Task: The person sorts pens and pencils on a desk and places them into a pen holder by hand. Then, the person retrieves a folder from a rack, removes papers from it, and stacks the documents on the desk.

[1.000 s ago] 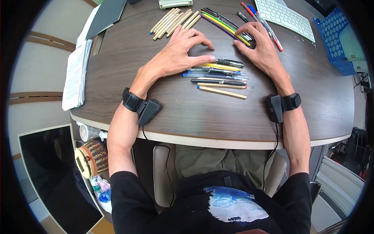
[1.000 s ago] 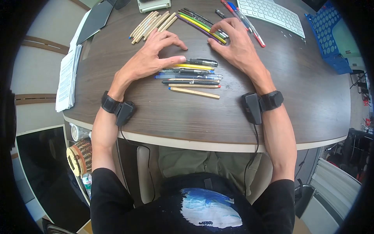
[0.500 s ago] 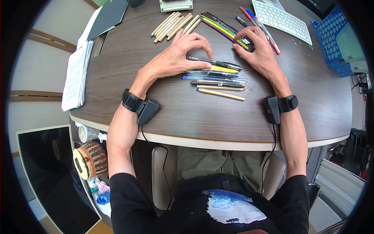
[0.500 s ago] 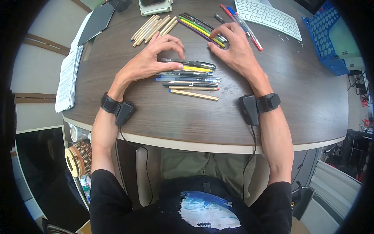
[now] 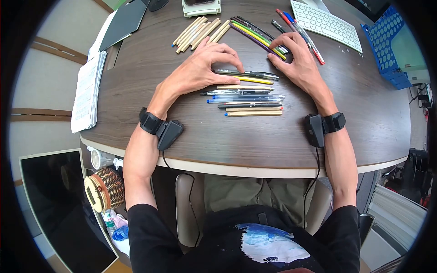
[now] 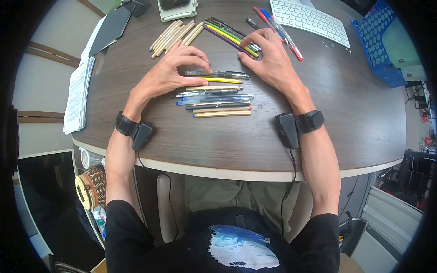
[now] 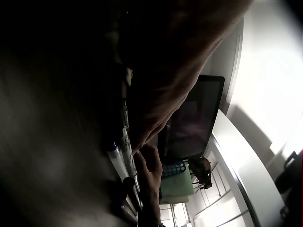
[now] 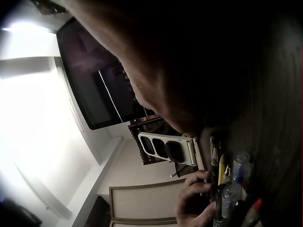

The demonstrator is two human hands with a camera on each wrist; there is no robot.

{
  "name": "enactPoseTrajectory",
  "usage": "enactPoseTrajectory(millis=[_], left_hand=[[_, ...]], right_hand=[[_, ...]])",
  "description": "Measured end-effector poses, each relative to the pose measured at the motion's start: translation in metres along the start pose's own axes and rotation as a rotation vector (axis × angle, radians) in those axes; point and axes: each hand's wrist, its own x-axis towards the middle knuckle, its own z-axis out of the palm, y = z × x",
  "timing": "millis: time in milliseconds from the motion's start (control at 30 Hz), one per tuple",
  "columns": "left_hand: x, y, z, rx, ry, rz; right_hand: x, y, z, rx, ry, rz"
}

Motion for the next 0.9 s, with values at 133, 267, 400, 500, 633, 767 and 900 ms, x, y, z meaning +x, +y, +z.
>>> enactPoseTrajectory(millis=[133,267,400,500,633,767,900], left_hand=[[0.0003,-0.0025,0.0025,0.027,0.028,0.009],[-0.0011,-0.0004,0.0037,0.196,0.129,0.149],[0.0003,-0.0036,0.0049,0.171,0.150,0.172],[0.0011,-0.0055,0.0069,0.175,0.159,0.195],[0.0005,-0.0054,0.0069,0.162,0.171,0.205],[0.0007,-0.0083,0.0074,0.172,0.175,0.221],[0.0006,-0.0085,0.0090,0.184,0.199,0.230]], right_hand=[[0.0006,0.0002,0.0007,0.002,0.002,-0.006],[0.0006,0.0008,0.0019,-0.006,0.006,-0.033],[0.0013,0.0010,0.0012,-0.005,0.000,-0.023],[0.0006,0.0028,0.0014,-0.020,0.003,-0.038],[0.0030,0.0057,0.0035,-0.033,0.012,-0.069],[0.0003,0.0043,0.0048,-0.041,0.007,-0.057],[0.0013,0.0087,0.0058,-0.056,0.027,-0.073]])
